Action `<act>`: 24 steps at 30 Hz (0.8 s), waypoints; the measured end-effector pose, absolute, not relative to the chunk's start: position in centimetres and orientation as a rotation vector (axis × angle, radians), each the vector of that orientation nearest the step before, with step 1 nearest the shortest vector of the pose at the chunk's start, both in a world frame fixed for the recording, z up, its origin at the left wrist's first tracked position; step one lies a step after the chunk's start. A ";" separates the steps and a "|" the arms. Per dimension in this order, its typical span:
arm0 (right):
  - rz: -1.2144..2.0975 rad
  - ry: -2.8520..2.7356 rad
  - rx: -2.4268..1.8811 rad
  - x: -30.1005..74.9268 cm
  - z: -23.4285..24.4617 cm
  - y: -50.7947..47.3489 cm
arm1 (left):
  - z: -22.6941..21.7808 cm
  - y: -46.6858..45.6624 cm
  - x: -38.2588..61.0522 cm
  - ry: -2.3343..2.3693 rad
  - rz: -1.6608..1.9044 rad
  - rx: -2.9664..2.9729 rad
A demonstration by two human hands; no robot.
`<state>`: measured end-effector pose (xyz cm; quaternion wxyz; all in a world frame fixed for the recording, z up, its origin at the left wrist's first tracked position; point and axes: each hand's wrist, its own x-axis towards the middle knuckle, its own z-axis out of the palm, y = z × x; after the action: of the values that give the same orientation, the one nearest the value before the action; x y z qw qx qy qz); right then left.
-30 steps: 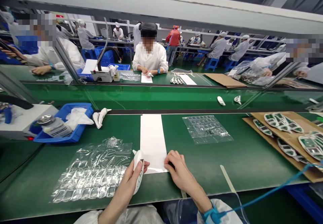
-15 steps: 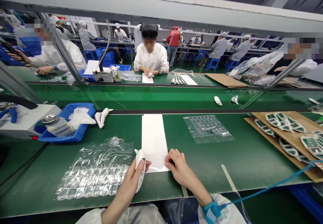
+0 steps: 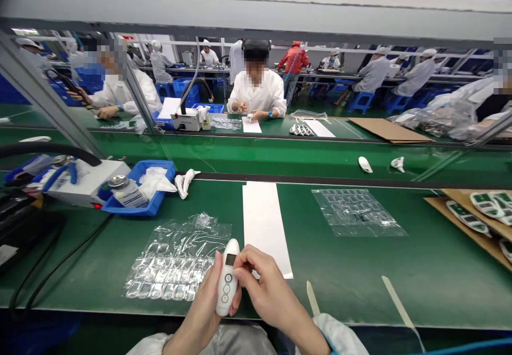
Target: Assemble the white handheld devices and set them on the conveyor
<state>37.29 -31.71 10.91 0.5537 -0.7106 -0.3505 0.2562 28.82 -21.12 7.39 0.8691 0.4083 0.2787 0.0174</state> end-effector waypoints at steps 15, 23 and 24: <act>0.702 -0.771 -1.638 37.0 9.2 -28.5 | 7.2 -19.9 27.2 0.657 0.036 0.858; 0.635 -0.789 -1.714 36.7 9.1 -28.5 | 6.7 -20.1 27.0 0.653 0.057 0.904; 0.619 -0.787 -1.727 36.5 9.0 -28.5 | 6.5 -20.1 27.0 0.647 0.065 0.928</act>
<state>36.53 -28.49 8.99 0.5419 -0.7270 -0.3314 0.2608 26.96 -20.13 6.45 0.8437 0.4394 0.3067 0.0310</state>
